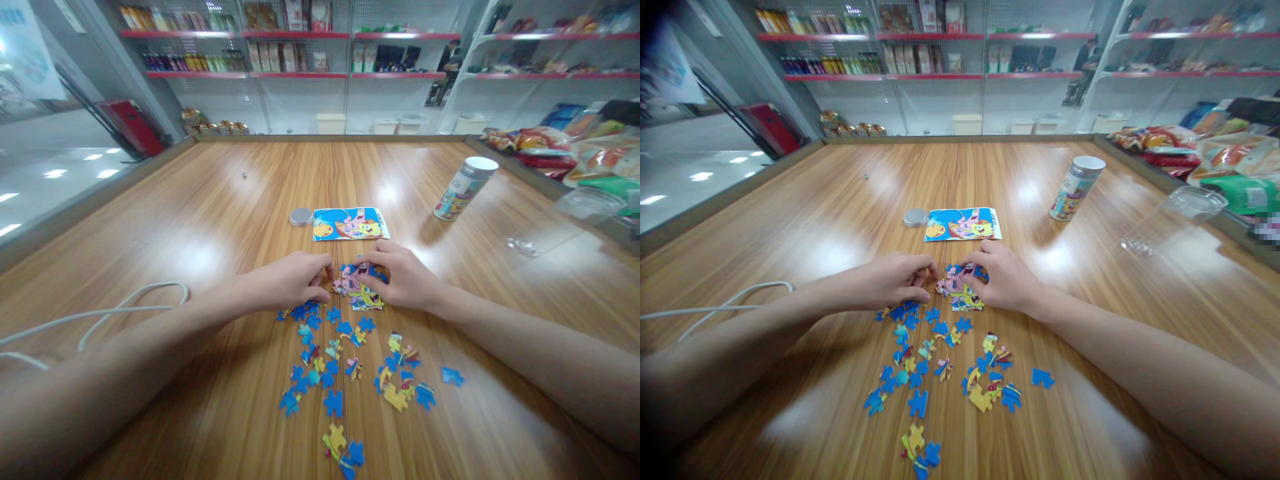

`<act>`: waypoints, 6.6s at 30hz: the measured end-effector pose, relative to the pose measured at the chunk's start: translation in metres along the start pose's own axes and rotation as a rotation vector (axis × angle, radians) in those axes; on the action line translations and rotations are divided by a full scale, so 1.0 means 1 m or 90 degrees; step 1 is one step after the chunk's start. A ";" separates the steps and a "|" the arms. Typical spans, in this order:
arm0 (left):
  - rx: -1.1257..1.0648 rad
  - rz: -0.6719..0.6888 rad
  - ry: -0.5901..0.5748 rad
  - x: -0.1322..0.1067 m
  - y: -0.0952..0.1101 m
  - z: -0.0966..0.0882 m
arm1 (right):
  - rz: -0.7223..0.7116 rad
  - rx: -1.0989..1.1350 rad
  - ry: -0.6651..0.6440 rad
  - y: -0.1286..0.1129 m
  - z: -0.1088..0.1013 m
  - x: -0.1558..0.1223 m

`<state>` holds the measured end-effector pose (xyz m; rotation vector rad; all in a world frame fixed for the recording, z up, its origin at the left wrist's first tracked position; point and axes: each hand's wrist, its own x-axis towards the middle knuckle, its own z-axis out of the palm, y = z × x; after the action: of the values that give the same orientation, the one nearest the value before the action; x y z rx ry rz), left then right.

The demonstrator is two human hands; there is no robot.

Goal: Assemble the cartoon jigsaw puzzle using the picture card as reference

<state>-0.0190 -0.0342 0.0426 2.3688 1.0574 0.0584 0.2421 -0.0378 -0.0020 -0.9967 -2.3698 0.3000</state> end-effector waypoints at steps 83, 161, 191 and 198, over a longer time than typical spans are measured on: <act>-0.030 0.092 0.097 0.010 -0.003 0.006 | -0.080 0.052 0.047 -0.010 -0.003 -0.001; -0.082 0.121 0.065 0.003 0.015 0.021 | -0.150 0.094 0.067 -0.011 -0.001 0.002; -0.074 0.185 0.066 0.006 0.011 0.028 | -0.107 0.050 -0.018 -0.010 0.001 0.002; -0.067 0.264 0.101 0.008 -0.002 0.016 | -0.102 0.040 -0.031 -0.011 0.000 0.001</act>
<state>-0.0109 -0.0353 0.0267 2.4777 0.5968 0.4463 0.2347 -0.0443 0.0025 -0.7735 -2.4512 0.3380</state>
